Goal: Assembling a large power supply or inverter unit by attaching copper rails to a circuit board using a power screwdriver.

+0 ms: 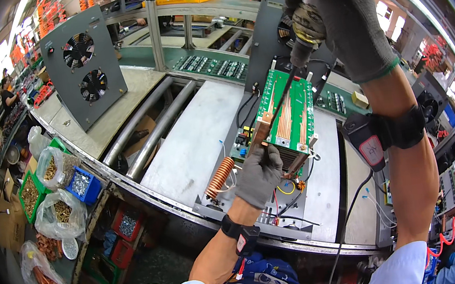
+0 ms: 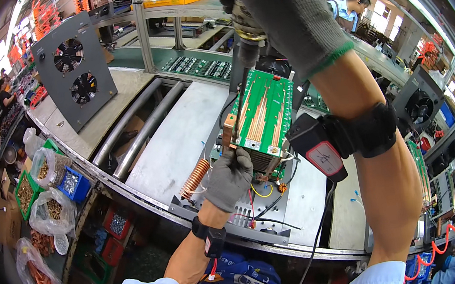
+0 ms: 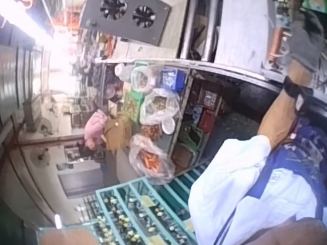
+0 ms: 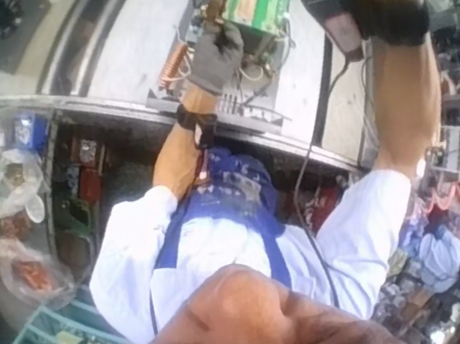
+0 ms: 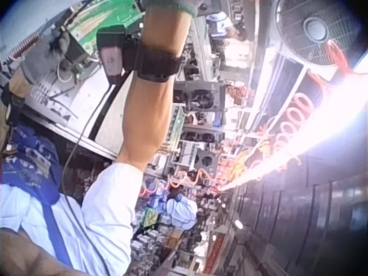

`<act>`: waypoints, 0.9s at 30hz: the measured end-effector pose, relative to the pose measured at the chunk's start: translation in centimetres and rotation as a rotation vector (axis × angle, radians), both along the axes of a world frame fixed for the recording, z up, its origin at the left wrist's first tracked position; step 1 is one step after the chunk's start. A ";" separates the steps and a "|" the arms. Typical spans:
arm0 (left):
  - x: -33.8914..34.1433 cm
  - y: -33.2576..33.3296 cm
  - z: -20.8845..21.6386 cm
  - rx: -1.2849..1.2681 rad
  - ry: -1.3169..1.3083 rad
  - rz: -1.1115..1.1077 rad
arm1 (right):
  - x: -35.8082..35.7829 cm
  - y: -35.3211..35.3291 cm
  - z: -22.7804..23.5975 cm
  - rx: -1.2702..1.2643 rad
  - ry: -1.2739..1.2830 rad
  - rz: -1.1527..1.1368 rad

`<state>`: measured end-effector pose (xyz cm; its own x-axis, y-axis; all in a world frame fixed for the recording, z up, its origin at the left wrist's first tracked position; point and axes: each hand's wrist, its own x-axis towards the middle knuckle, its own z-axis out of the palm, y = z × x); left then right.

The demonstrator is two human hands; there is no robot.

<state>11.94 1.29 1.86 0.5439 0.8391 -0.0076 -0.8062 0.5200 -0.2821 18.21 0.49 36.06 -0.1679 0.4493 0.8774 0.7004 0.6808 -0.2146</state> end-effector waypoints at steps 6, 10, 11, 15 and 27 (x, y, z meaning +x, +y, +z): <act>0.0 0.0 0.5 -0.010 -0.009 0.014 | 1.6 0.8 1.3 0.093 -0.430 -0.264; -0.4 -0.7 2.0 0.051 0.037 0.048 | 2.0 2.3 1.2 0.362 -0.522 -0.218; -0.7 -1.0 2.6 0.044 0.064 0.046 | 1.9 3.0 1.1 0.336 -0.473 -0.158; -1.9 -2.7 4.3 0.272 0.319 0.191 | 2.6 3.7 1.7 0.210 -0.605 -0.553; -2.3 -0.7 4.5 0.193 0.424 0.106 | 1.3 3.5 2.1 0.297 -0.688 -0.580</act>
